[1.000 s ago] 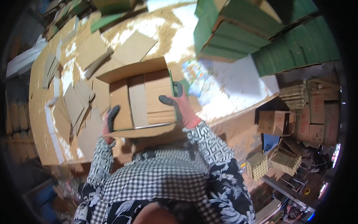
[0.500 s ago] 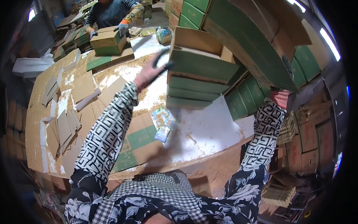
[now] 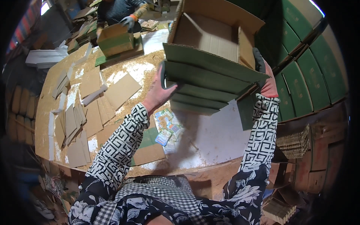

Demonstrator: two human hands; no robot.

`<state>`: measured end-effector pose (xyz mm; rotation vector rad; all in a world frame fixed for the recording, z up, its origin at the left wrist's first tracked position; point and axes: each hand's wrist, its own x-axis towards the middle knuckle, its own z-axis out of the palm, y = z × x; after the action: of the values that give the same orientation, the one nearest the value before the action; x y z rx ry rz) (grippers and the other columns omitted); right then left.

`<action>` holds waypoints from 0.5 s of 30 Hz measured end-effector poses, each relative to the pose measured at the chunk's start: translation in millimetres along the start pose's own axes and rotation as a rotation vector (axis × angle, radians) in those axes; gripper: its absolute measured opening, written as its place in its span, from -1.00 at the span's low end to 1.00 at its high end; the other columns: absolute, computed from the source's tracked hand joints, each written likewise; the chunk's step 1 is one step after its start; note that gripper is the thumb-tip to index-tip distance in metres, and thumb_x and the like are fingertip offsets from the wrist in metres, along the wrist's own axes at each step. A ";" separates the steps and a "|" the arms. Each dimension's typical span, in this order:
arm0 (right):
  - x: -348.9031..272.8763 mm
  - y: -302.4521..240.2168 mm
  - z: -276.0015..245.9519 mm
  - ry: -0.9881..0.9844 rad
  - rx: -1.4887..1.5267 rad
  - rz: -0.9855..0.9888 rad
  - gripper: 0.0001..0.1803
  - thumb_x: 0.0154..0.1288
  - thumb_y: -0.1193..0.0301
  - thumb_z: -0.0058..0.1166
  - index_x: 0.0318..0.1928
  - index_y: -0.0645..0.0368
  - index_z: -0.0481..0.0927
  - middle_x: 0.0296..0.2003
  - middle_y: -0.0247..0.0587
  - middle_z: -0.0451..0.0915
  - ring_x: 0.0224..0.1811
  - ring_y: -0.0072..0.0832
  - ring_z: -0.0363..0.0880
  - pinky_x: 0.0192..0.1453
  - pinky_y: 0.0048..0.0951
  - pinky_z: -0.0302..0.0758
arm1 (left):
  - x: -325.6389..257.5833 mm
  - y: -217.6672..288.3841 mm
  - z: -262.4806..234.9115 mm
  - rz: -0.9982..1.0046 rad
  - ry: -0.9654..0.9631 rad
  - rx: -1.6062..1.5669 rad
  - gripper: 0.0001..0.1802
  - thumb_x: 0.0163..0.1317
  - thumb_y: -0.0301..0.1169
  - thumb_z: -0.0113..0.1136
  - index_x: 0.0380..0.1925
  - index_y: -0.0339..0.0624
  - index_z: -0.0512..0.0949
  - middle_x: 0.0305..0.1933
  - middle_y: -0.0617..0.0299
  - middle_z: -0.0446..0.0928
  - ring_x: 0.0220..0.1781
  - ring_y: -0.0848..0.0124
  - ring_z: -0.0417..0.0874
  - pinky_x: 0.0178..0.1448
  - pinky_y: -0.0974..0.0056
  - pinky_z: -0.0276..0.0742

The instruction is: The person assembles cardboard boxes by hand, inserts a tray of wood shavings into each one, and stacks the completed boxes into vertical columns.

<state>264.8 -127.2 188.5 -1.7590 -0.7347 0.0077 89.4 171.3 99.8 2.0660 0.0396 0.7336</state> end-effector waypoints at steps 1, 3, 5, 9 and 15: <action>1.4 0.4 1.7 0.026 0.297 0.170 -0.40 0.32 0.41 -0.03 0.31 0.21 0.12 0.24 -0.15 0.26 0.25 -0.51 0.24 0.34 -0.47 0.17 | 0.5 1.0 3.1 -0.031 -0.079 -0.199 -0.06 -0.09 -0.33 0.34 0.26 -0.27 0.02 0.23 -0.14 0.16 0.26 0.01 0.25 0.31 0.15 0.23; 13.2 46.1 -24.7 0.061 -0.009 -0.032 -0.42 0.35 0.44 -0.11 0.33 0.20 0.08 0.25 -0.18 0.24 0.22 -0.51 0.28 0.31 -0.47 0.21 | -8.4 9.3 21.5 -0.024 0.016 -0.173 -0.10 -0.10 -0.34 0.34 0.23 -0.27 0.06 0.20 -0.14 0.18 0.20 0.01 0.30 0.27 0.13 0.26; 22.9 31.4 -13.1 0.055 0.445 0.393 -0.47 0.38 0.45 -0.18 0.33 0.19 0.11 0.24 -0.23 0.26 0.17 -0.56 0.32 0.27 -0.53 0.26 | -19.1 7.0 18.5 -0.105 0.065 -0.331 -0.12 -0.13 -0.34 0.36 0.20 -0.27 0.10 0.18 -0.12 0.20 0.18 0.02 0.31 0.28 0.12 0.24; 6.2 32.6 2.8 0.032 -0.186 0.068 -0.49 0.37 0.19 -0.12 0.22 0.21 0.31 0.07 -0.24 0.46 0.06 -0.48 0.43 0.17 -0.52 0.32 | -33.2 -1.2 21.0 -0.042 0.120 -0.337 -0.10 -0.14 -0.32 0.38 0.17 -0.32 0.09 0.17 -0.16 0.20 0.18 0.01 0.30 0.29 0.10 0.21; -15.3 81.0 7.0 0.116 -0.883 -0.239 -0.62 0.32 0.27 -0.08 0.09 0.13 0.42 0.03 -0.12 0.46 0.09 -0.30 0.42 0.17 -0.42 0.33 | -30.0 -31.2 15.8 0.011 -0.082 -0.015 0.07 -0.07 -0.12 0.33 0.26 -0.48 -0.09 0.29 -0.32 0.03 0.34 -0.06 0.12 0.39 0.14 0.06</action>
<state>288.0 -139.1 109.9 -2.4509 -0.9348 -0.6645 80.4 168.6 54.7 2.0820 -0.0239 0.6531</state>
